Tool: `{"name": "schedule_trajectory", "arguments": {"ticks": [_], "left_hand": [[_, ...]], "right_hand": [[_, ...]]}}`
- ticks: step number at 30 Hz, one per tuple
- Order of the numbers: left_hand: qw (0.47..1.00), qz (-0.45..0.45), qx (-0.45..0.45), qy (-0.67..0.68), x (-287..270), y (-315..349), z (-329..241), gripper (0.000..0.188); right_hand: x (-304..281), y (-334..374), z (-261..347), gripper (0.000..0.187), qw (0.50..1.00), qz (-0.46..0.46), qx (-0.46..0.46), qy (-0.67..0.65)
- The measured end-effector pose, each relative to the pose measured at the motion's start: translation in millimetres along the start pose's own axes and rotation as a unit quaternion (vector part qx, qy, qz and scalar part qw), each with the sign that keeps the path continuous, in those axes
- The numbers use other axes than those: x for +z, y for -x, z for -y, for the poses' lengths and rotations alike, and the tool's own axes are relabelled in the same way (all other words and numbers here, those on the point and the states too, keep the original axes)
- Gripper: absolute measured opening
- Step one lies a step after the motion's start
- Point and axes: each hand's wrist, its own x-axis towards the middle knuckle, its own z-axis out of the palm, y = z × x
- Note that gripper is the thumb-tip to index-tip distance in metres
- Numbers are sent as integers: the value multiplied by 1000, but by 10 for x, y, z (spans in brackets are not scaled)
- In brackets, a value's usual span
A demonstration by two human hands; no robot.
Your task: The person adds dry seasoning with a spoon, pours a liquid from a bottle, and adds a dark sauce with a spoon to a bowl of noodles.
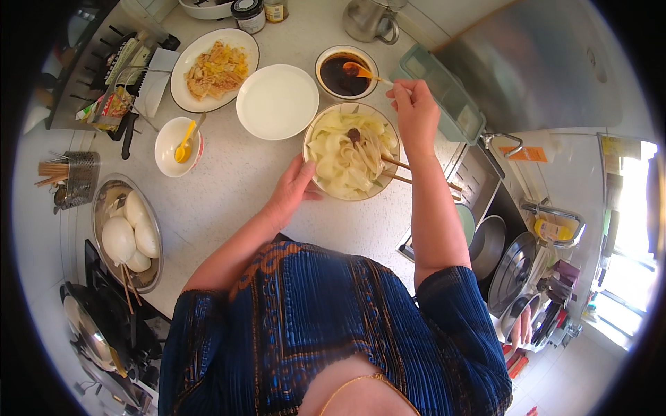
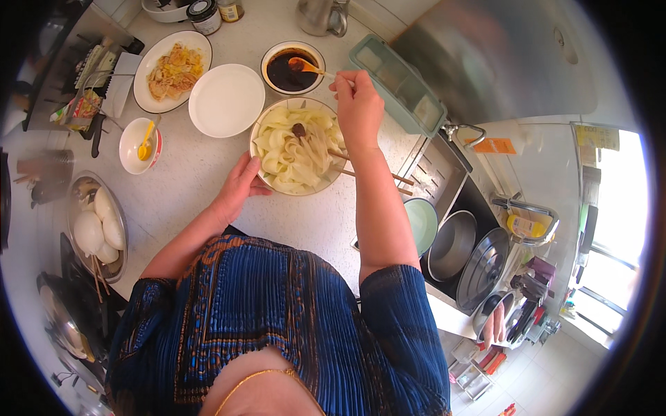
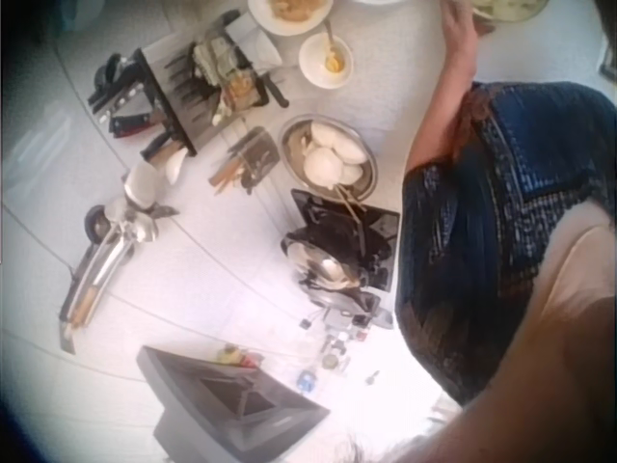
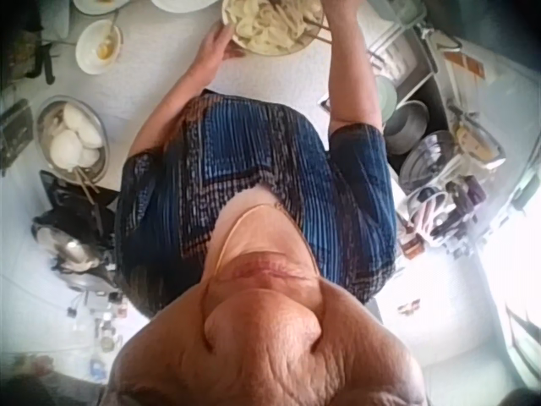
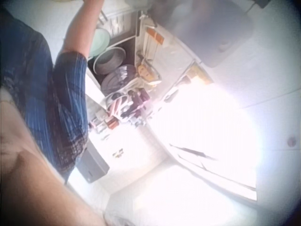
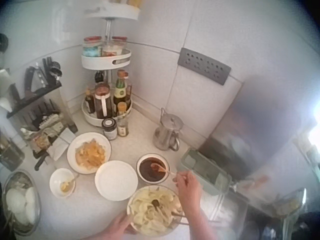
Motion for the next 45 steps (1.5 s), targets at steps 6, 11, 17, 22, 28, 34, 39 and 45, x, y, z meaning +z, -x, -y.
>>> {"name": "schedule_trajectory", "arguments": {"ticks": [6,11,17,22,28,34,39,45], "left_hand": [[1000,0,-4,0,9,2,-26,46],[1000,0,-6,-9,-4,1,-16,46],[1000,4,-3,-6,6,18,-43,50],[1000,8,-2,-8,-14,-4,-22,51],[1000,10,-3,-10,-2,10,-43,49],[1000,18,-8,3,-22,4,-15,55],[1000,5,2,-7,-11,-5,3,48],[1000,17,-6,1,-23,6,-10,60]], "right_hand": [[86,-113,-58,14,999,37,24,29],[175,-144,-80,15,994,51,15,100],[223,-198,-141,13,984,85,153,-45],[149,-166,-135,14,949,80,227,-204],[78,-142,-87,11,937,79,225,-257],[50,-130,-80,10,936,71,208,-274],[81,-102,-124,10,938,70,231,-249],[69,-91,-87,12,937,69,226,-257]]}}
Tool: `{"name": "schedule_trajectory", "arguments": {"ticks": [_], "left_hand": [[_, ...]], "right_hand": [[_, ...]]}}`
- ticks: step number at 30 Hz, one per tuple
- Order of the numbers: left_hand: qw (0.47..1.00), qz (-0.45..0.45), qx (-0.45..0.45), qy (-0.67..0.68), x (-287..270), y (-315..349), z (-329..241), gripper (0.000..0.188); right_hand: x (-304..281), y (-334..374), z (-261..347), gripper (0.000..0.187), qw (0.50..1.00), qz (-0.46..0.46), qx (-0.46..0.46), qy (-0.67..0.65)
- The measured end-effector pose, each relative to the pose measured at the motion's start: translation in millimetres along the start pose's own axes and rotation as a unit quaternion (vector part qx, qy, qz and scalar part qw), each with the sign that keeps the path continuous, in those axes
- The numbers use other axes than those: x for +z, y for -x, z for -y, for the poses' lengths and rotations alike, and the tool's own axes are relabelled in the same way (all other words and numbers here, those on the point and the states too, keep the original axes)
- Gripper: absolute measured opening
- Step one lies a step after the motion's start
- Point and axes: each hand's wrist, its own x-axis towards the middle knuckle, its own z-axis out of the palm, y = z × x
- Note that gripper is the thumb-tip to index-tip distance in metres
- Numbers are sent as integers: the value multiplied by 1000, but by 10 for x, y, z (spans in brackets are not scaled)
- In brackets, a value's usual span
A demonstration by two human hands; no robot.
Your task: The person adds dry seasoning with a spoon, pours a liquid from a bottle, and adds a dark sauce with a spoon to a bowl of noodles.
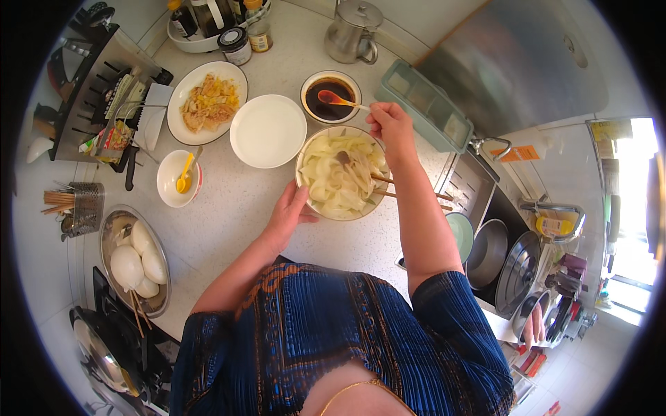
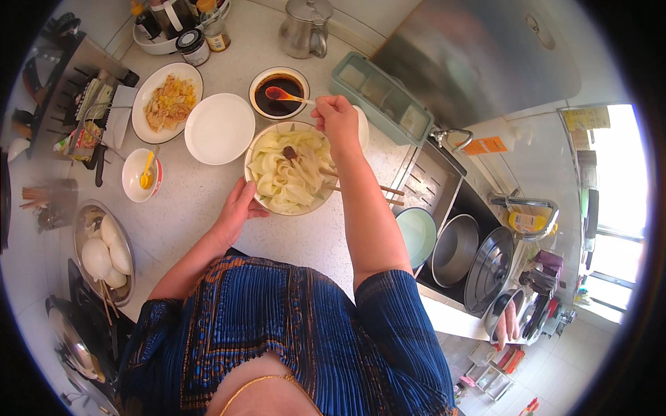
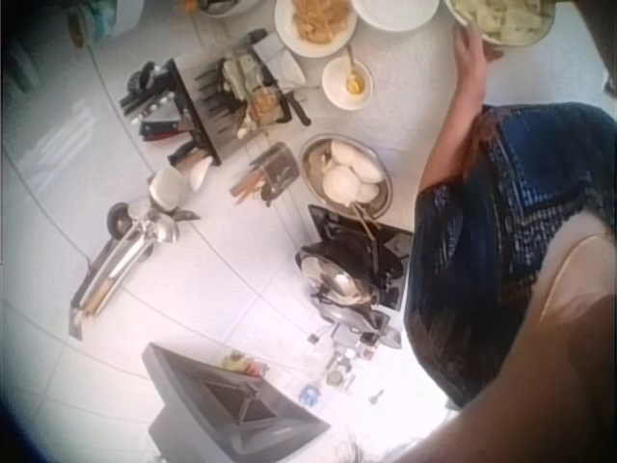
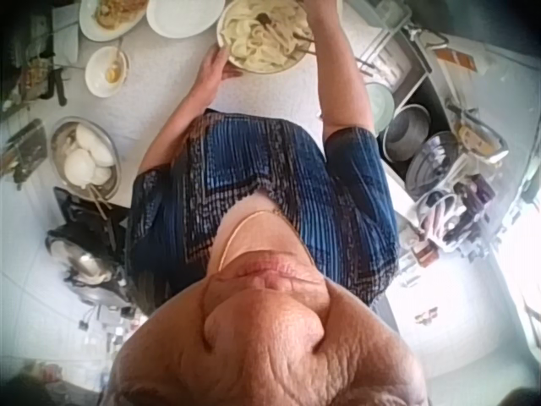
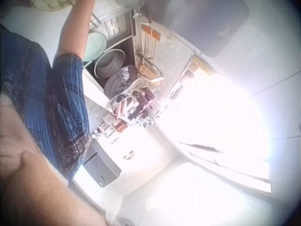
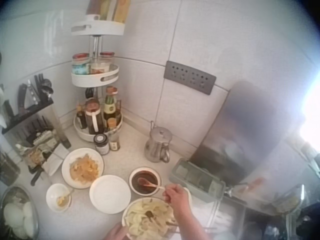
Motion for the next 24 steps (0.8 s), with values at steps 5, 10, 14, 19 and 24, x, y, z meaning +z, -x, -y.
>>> {"name": "schedule_trajectory", "arguments": {"ticks": [5,10,14,19,24], "left_hand": [[1000,-2,1,0,4,-4,12,60],[1000,-1,3,-1,6,-9,10,58],[1000,-10,6,-10,13,-5,11,52],[1000,-18,5,-7,10,-16,21,53],[1000,-8,-2,-9,32,3,-37,55]], "right_hand": [[-45,-39,-68,13,1000,1,7,6],[-151,110,11,14,1000,7,3,-7],[-369,458,96,13,1000,25,-5,-9],[-494,943,55,10,998,12,-46,46],[-518,1233,-195,4,965,-33,-190,179]]}}
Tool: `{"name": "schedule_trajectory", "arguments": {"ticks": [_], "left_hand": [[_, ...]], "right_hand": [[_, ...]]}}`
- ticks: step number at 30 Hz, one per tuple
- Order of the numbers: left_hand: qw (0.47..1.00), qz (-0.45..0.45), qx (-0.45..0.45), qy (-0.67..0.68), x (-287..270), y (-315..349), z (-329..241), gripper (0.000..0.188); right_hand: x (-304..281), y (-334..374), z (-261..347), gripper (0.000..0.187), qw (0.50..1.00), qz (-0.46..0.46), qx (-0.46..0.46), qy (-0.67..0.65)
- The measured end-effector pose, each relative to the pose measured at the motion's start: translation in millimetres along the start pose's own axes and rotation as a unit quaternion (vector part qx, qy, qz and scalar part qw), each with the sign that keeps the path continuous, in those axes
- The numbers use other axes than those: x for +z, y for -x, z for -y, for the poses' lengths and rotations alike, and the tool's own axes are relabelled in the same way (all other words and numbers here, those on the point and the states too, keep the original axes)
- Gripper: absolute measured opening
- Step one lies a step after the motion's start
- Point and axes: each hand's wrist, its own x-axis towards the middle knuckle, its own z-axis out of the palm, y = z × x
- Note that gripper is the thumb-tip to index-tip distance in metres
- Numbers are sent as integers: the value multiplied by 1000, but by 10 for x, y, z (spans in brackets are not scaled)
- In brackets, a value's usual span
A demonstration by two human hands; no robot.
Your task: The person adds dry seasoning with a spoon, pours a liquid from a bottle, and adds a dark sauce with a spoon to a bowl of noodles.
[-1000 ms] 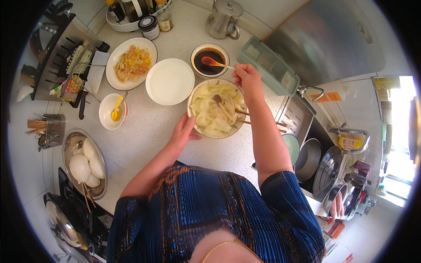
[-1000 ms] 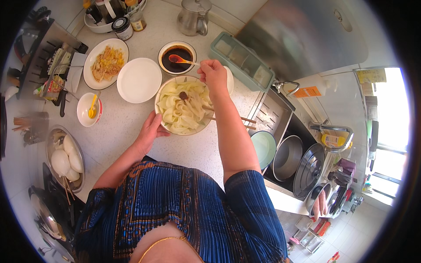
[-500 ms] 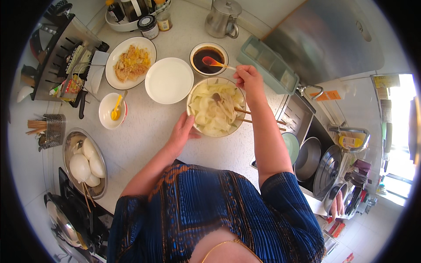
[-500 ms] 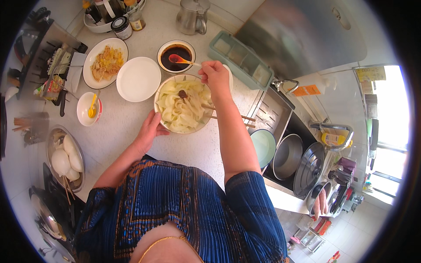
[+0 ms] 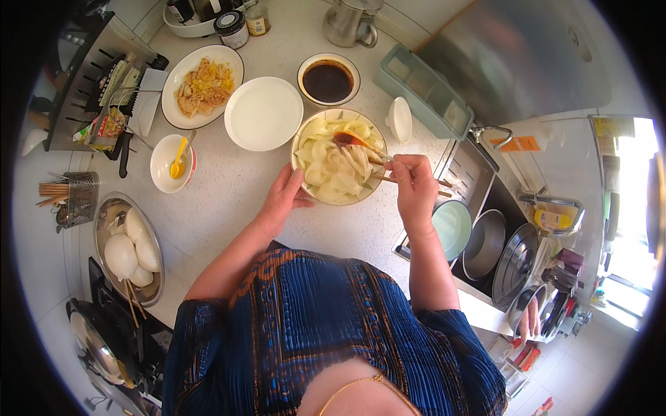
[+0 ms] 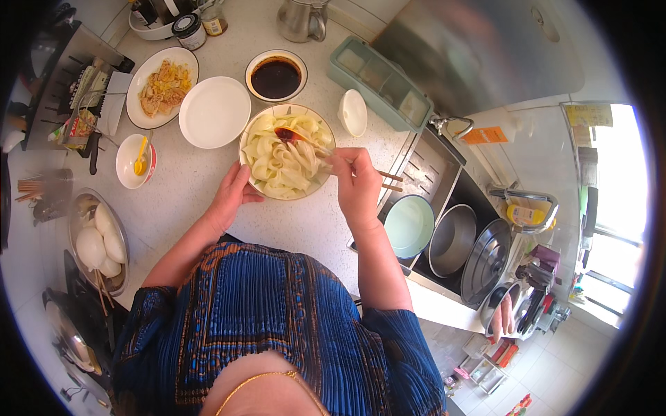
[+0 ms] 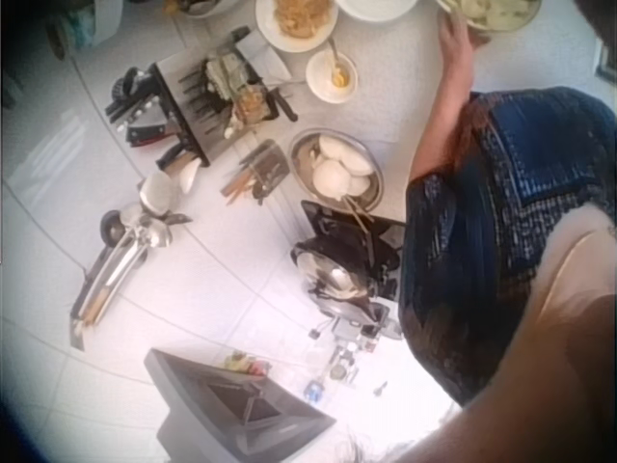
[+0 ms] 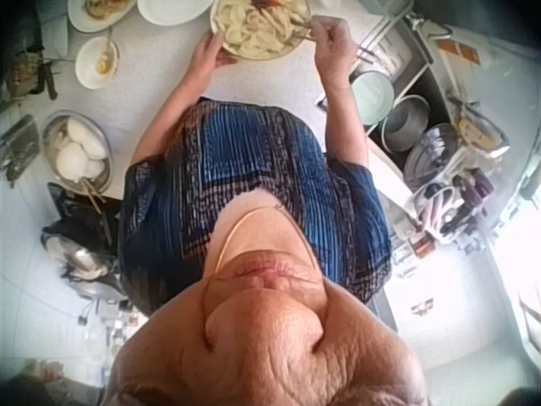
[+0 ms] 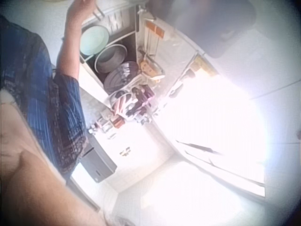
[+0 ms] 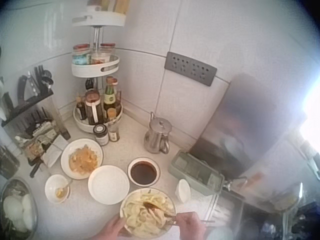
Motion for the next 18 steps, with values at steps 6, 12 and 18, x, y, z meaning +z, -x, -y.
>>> {"name": "schedule_trajectory", "arguments": {"ticks": [6,12,18], "left_hand": [[1000,-4,1,3,-6,2,18,51],[1000,-3,4,2,-4,9,15,50],[1000,-2,4,4,-13,-9,22,51]], "right_hand": [[-24,82,-15,10,979,-46,-171,105],[-54,76,53,14,954,-76,-269,106],[21,32,-98,4,995,2,-18,96]]}}
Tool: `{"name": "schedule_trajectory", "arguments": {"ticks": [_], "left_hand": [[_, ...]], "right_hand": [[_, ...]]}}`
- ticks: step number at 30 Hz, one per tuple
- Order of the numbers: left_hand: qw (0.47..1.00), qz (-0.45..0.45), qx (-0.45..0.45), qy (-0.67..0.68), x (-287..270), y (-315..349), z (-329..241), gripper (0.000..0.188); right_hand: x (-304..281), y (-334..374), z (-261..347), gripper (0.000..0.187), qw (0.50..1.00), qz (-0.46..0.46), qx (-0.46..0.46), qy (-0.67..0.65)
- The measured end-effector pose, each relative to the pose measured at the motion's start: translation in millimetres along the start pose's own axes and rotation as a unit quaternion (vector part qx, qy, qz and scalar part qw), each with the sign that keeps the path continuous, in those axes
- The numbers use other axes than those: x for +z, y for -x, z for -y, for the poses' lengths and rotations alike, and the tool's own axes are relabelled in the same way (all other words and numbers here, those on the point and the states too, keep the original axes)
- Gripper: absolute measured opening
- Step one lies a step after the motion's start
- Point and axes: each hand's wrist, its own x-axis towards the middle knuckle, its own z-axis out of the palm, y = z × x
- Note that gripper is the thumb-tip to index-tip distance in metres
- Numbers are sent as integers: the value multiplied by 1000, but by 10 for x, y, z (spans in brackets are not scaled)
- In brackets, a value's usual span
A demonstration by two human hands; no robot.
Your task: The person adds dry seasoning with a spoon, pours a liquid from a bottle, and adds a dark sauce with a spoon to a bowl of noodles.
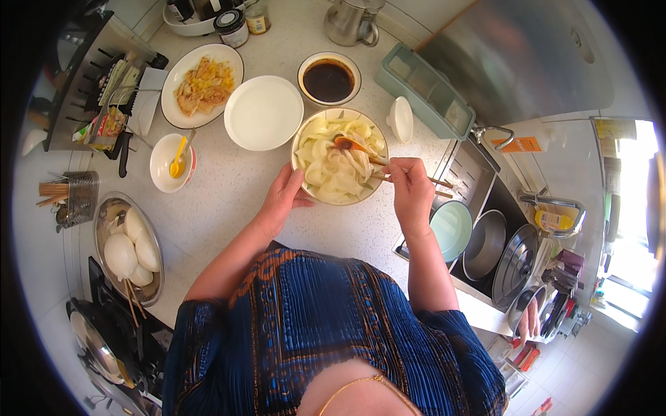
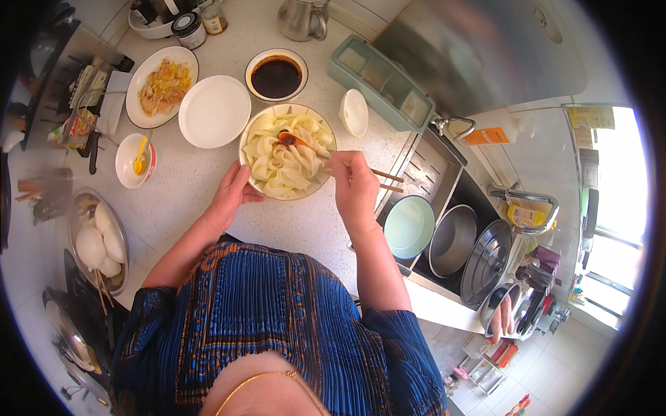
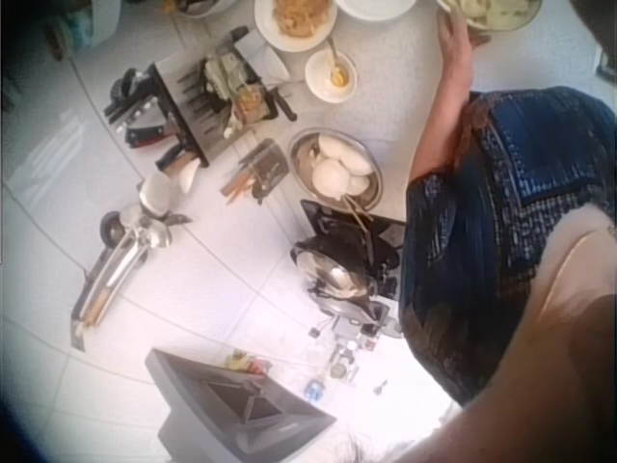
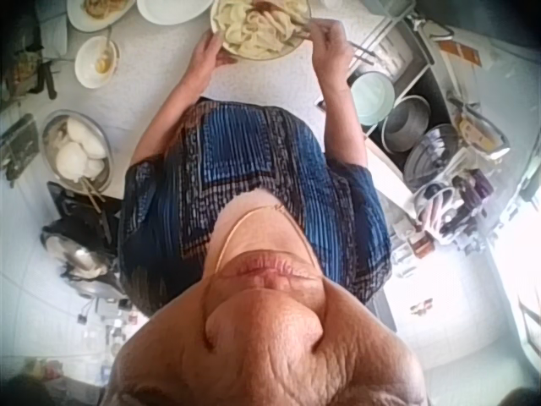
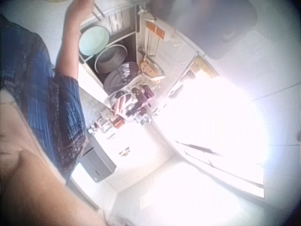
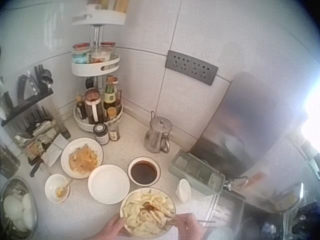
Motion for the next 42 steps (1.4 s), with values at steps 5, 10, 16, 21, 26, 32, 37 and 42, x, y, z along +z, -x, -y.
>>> {"name": "schedule_trajectory", "arguments": {"ticks": [5,10,16,21,26,32,37,42], "left_hand": [[1000,-9,-5,4,-5,5,2,52],[1000,0,-1,-2,-22,-10,11,52],[1000,4,-2,1,-24,-4,-5,52],[1000,9,3,7,-20,12,-7,51],[1000,8,4,4,-11,14,-23,48],[1000,4,7,11,-7,8,-14,47],[1000,9,2,5,-18,10,-6,48],[1000,6,3,-1,-23,-11,23,50]], "right_hand": [[57,-387,98,10,962,13,148,-227],[323,-969,117,11,982,6,104,-160],[590,-1339,24,16,999,5,50,3],[723,-1351,1,15,998,30,42,28],[768,-1374,-56,14,971,61,163,-161],[652,-1313,24,13,937,71,223,-259],[546,-1286,79,13,932,69,205,-289],[509,-1260,62,11,930,54,200,-303]]}}
